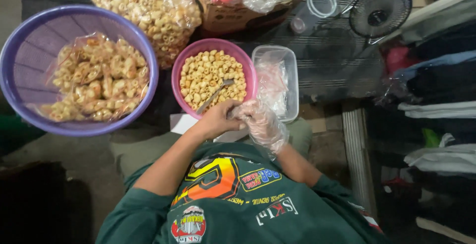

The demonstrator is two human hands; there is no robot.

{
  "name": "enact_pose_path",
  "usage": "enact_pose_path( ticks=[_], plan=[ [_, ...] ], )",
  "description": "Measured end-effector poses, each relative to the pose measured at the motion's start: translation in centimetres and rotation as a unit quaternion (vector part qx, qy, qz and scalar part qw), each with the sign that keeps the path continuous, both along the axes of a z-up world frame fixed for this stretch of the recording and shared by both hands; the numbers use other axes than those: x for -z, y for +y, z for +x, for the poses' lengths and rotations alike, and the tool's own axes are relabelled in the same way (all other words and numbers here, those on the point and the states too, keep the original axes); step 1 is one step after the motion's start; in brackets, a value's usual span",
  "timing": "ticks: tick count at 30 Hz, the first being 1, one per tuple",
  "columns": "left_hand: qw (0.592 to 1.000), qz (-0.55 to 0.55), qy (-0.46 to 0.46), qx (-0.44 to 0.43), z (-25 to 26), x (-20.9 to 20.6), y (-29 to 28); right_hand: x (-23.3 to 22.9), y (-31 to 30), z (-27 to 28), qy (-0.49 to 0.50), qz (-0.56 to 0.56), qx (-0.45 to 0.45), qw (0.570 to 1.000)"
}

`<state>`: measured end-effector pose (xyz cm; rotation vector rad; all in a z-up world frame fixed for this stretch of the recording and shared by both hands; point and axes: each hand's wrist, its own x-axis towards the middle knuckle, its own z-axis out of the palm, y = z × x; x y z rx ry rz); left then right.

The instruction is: A person wearing gloves uses a spoon to scoop small snacks from a pink bowl into individual plastic bags.

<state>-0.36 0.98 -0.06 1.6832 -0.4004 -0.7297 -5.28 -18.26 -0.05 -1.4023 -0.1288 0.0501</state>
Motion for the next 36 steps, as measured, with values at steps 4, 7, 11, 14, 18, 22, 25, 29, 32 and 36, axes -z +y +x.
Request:
enact_pose_path(
  ticks=[4, 7, 11, 14, 18, 22, 25, 29, 32, 36],
  plan=[
    [0.992, 0.107, -0.066, -0.005, 0.3, 0.6, 0.4, -2.7, 1.7, 0.3, -0.208, -0.411, 0.135, 0.877],
    [0.976, 0.167, -0.139, -0.007, 0.7, 0.4, 0.3, -5.5, 3.6, 0.0, -0.228, -0.43, 0.132, 0.864],
    [0.944, 0.166, -0.284, -0.02, 0.1, 1.2, -0.3, -0.2, 2.5, -0.5, -0.144, -0.438, 0.122, 0.879],
    [0.904, 0.18, -0.389, -0.018, 0.0, 3.5, -0.4, -1.7, 2.0, 0.1, -0.084, -0.328, 0.04, 0.94],
    [0.894, 0.167, -0.415, -0.011, -0.1, 4.5, -0.6, -1.0, 0.8, -0.5, -0.027, -0.249, -0.049, 0.967],
    [0.867, 0.173, -0.466, -0.015, -0.4, 3.7, -0.5, -1.8, 1.2, -0.7, -0.049, -0.24, -0.035, 0.969],
    [0.856, 0.165, -0.49, -0.023, -0.5, 2.9, -0.4, -2.3, 1.4, -0.8, -0.068, -0.233, -0.023, 0.97],
    [0.817, 0.204, -0.54, -0.014, -1.0, 3.4, -0.5, -3.0, 1.8, -0.9, -0.093, -0.222, -0.006, 0.971],
    [0.806, 0.211, -0.553, -0.018, -1.2, 0.7, -0.2, -3.5, 2.1, -0.8, -0.112, -0.214, 0.005, 0.97],
    [0.809, 0.187, -0.557, -0.01, -0.9, 2.5, -0.5, -4.1, 2.1, -0.5, -0.128, -0.205, 0.016, 0.97]
  ],
)
